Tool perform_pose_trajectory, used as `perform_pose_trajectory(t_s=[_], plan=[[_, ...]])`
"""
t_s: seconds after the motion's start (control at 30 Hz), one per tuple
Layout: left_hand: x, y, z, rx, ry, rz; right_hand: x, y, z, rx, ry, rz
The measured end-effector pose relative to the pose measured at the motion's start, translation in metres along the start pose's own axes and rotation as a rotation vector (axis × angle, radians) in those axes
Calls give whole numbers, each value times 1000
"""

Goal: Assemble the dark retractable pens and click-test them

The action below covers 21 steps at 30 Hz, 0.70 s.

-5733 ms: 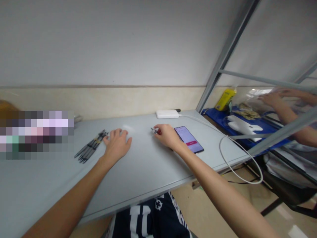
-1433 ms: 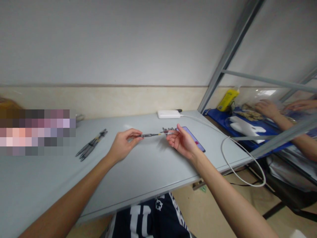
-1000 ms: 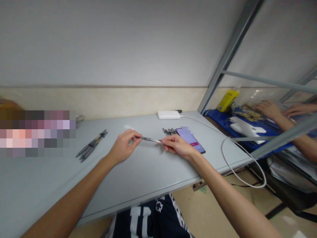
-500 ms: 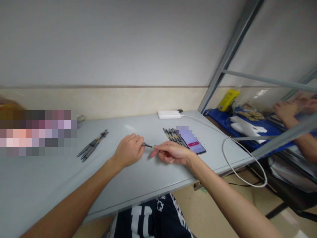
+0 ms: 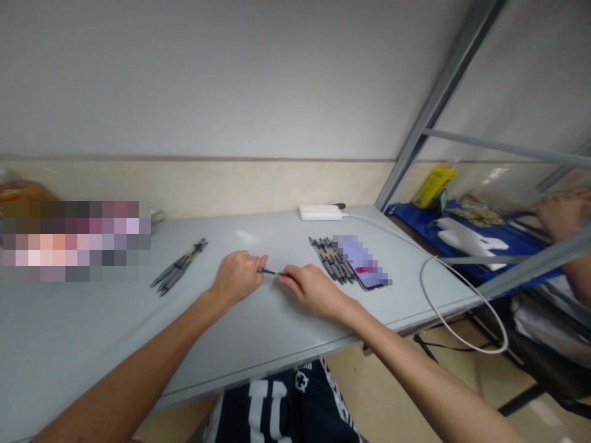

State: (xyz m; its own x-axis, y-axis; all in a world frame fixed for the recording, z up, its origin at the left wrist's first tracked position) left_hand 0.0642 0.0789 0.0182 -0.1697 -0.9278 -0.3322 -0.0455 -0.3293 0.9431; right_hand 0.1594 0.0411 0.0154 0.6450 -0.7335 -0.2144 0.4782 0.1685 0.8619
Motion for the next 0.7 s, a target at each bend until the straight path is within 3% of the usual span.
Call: perform_pose_trajectory(t_s=[0.07,0.17,0.27,0.43,0.53,0.7], plan=[[-1,-4,4,20,45,47,0,4,1,179,0,22],[-2,-5,4,92,44,68,1,7,-3,231,1,5],[0,8,-5,247,-80,-16,2,15,-16,122,-26,-78],[9,32,-17,492,-335,-124,3,21,-32,-301,-17,-112],[9,31,-17,493,-351,-119,4,23,-31,-394,16,-85],[5,15,-13,555,-263,26,6,26,-28,-268,26,-72]])
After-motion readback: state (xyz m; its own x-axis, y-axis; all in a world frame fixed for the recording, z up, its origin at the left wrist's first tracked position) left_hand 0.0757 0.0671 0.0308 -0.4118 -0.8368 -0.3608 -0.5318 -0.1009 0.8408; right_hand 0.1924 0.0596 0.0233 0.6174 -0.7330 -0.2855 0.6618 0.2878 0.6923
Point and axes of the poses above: each hand's wrist, its own x-axis away from the middle knuckle, its own y-axis out of the back of the hand, z = x × y, the point moved 10 cm from there along -x, towards the middle knuckle, and after that the axes turned 15 degrees about y, right-handed, at the moved point
